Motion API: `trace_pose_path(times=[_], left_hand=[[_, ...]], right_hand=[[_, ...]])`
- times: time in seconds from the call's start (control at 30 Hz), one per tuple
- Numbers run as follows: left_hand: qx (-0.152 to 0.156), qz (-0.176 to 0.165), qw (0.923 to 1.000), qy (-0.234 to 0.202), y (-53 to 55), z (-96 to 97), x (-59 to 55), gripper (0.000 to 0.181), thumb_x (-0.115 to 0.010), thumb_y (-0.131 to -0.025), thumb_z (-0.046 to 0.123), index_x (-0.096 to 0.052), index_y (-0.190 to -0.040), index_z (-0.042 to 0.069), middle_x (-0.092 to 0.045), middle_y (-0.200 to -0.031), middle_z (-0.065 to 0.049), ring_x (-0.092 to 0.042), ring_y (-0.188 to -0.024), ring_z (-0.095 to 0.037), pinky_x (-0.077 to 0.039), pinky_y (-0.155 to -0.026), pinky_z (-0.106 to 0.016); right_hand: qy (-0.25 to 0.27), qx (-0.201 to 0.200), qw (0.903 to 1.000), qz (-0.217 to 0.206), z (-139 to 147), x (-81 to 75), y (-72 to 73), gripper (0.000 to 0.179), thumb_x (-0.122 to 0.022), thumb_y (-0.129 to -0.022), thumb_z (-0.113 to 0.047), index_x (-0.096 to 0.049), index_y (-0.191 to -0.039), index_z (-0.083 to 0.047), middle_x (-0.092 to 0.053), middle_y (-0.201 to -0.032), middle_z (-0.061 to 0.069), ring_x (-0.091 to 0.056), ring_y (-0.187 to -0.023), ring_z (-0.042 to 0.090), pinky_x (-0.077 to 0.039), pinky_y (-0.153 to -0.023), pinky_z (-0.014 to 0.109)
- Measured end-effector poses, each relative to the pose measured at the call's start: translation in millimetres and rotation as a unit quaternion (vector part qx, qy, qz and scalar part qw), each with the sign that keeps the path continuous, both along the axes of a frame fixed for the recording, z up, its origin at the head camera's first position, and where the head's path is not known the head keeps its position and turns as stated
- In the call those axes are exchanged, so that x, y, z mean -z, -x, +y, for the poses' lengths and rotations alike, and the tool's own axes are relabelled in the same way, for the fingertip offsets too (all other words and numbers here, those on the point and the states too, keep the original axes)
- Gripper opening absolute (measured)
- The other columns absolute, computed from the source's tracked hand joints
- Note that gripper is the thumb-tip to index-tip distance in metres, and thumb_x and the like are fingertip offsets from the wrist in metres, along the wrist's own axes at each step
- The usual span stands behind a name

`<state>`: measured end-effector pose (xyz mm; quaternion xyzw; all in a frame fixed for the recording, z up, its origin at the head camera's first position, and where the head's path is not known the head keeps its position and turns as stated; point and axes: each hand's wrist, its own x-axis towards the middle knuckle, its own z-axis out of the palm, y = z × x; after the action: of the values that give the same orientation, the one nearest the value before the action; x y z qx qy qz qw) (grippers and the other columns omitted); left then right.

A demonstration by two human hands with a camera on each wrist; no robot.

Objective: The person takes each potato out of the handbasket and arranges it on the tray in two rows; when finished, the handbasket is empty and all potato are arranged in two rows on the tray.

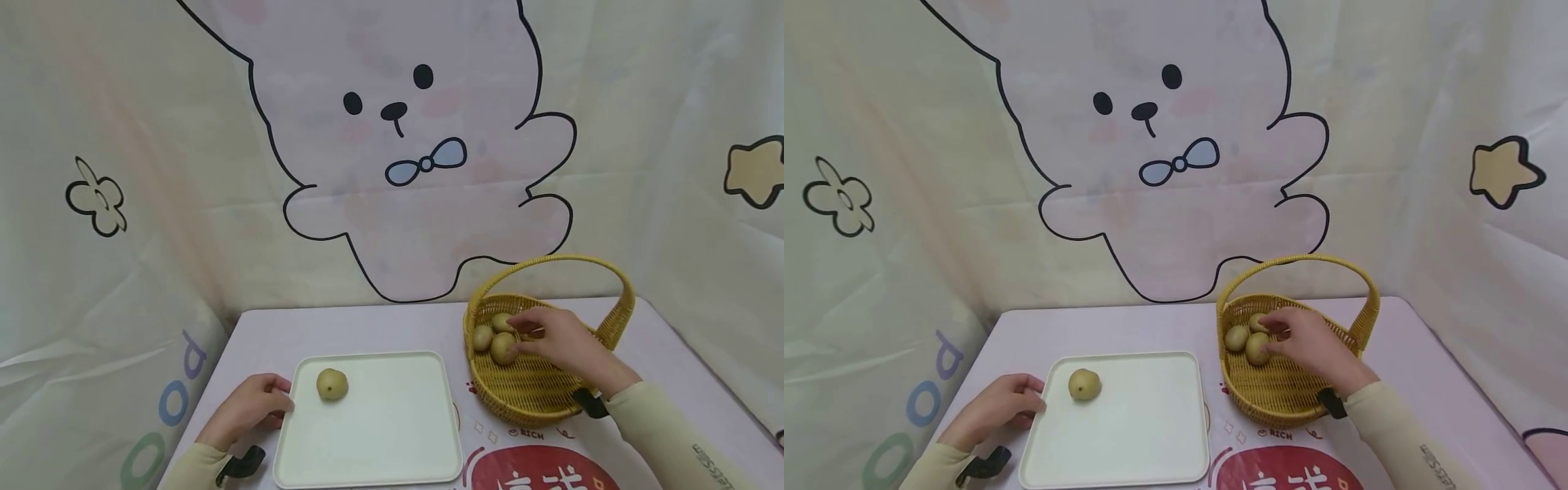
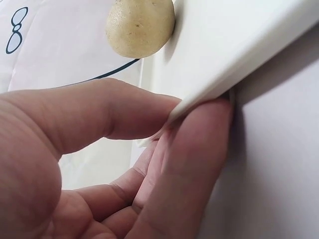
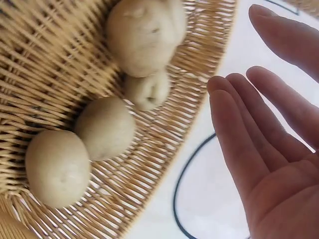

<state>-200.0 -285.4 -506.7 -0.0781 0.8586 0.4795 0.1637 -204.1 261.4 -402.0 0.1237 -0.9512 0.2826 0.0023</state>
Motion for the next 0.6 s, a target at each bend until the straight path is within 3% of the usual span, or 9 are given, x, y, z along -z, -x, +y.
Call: trace_pose_path(times=[0.3,0.6], left_hand=[[0.005,0.010,0.9999,-0.007,-3.7,0.9,-3.1,0.032,-0.077,-0.086,0.008,-0.068,-0.114,-0.003,-0.072,-0.097,-0.010,-0.070,-0.081,-0.021,-0.062,-0.070,-0.036],[0.015,0.011,0.9997,-0.014,-2.4,0.8,-3.3,0.031,-0.076,-0.087,0.007,-0.067,-0.115,-0.004,-0.071,-0.096,-0.010,-0.069,-0.080,-0.021,-0.061,-0.069,-0.036]], right_hand=[[-0.009,-0.012,0.9995,-0.027,4.5,11.4,23.0,0.046,-0.086,-0.090,-0.021,-0.074,-0.131,-0.001,-0.077,-0.127,0.016,-0.072,-0.119,0.036,-0.057,-0.101,0.060],[-0.045,-0.001,0.9980,-0.044,0.0,22.5,34.9,0.048,-0.089,-0.082,-0.015,-0.076,-0.125,0.002,-0.079,-0.118,0.015,-0.073,-0.112,0.033,-0.057,-0.101,0.058]])
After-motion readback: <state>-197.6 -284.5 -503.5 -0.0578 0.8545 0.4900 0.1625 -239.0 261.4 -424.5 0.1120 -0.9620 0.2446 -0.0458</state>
